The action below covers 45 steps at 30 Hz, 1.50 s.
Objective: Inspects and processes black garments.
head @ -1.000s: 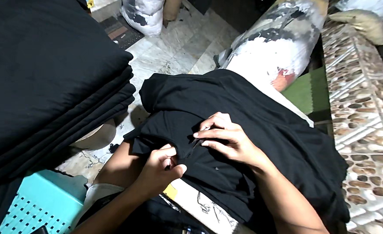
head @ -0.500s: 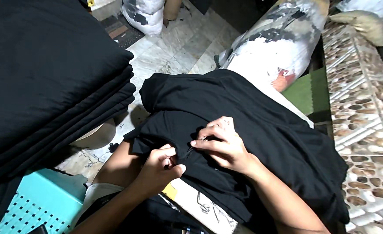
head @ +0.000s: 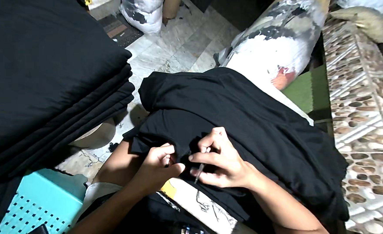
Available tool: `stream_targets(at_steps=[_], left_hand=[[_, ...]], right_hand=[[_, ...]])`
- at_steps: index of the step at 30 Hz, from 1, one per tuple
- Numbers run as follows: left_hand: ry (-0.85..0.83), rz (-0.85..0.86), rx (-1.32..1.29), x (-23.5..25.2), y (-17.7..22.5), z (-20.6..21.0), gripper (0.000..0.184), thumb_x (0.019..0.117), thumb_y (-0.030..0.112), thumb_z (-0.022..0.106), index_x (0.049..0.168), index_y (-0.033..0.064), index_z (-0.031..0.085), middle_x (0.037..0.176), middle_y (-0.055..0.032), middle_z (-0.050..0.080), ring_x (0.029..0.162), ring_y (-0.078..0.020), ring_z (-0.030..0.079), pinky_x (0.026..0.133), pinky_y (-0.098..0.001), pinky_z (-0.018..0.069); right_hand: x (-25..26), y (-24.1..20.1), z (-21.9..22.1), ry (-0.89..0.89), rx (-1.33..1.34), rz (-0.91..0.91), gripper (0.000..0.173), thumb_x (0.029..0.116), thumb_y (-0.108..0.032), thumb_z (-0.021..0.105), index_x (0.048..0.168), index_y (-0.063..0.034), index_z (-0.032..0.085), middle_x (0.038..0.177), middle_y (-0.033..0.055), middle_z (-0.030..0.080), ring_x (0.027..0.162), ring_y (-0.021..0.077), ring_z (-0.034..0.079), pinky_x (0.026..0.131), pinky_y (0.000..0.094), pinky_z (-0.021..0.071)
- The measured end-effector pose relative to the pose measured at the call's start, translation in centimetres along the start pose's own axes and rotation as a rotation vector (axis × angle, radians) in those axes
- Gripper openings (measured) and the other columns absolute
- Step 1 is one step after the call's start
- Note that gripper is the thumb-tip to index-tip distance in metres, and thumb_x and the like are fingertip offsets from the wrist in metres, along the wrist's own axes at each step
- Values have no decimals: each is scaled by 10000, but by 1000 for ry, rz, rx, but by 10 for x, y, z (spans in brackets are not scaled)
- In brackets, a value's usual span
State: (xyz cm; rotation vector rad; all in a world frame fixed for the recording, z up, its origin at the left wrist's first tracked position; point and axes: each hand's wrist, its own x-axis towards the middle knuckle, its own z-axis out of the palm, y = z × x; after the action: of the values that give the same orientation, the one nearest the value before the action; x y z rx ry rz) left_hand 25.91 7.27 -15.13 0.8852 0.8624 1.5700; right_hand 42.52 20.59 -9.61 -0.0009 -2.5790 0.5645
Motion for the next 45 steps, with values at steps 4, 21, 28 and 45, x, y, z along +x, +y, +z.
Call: stream_targets(at_steps=[4,21,28,45], left_hand=[[2,17,-16,-3,-1,0,135,826,-29,637,871,88,686,918,132,658,840,79,601,750,-132,512],[22,-46,20,-2,1,1,172,837,-33,624,936,93,685,905,145,661,820,81,608,743,-136,523],[16,65,333,22,22,13,54,904,51,634,883,38,682,782,113,671,717,86,626,670,-132,546],[-72,897,1530,70,-52,19,371,915,369,634,748,40,669,655,-123,628,591,-286,651,512,-399,491]], right_hand=[[-2,8,-12,9,-17,19,138,1033,-230,561,1044,-95,588,868,71,535,841,139,527,846,234,404],[-34,-43,-32,-101,-467,73,471,1084,-486,381,927,-92,583,641,44,526,534,184,500,503,309,381],[-45,-80,-16,-248,161,387,214,1016,-210,511,1061,-48,644,927,104,663,738,138,653,625,248,542],[-148,9,-31,822,-967,804,354,1074,-153,398,1182,62,657,1318,275,583,1284,400,520,1117,493,370]])
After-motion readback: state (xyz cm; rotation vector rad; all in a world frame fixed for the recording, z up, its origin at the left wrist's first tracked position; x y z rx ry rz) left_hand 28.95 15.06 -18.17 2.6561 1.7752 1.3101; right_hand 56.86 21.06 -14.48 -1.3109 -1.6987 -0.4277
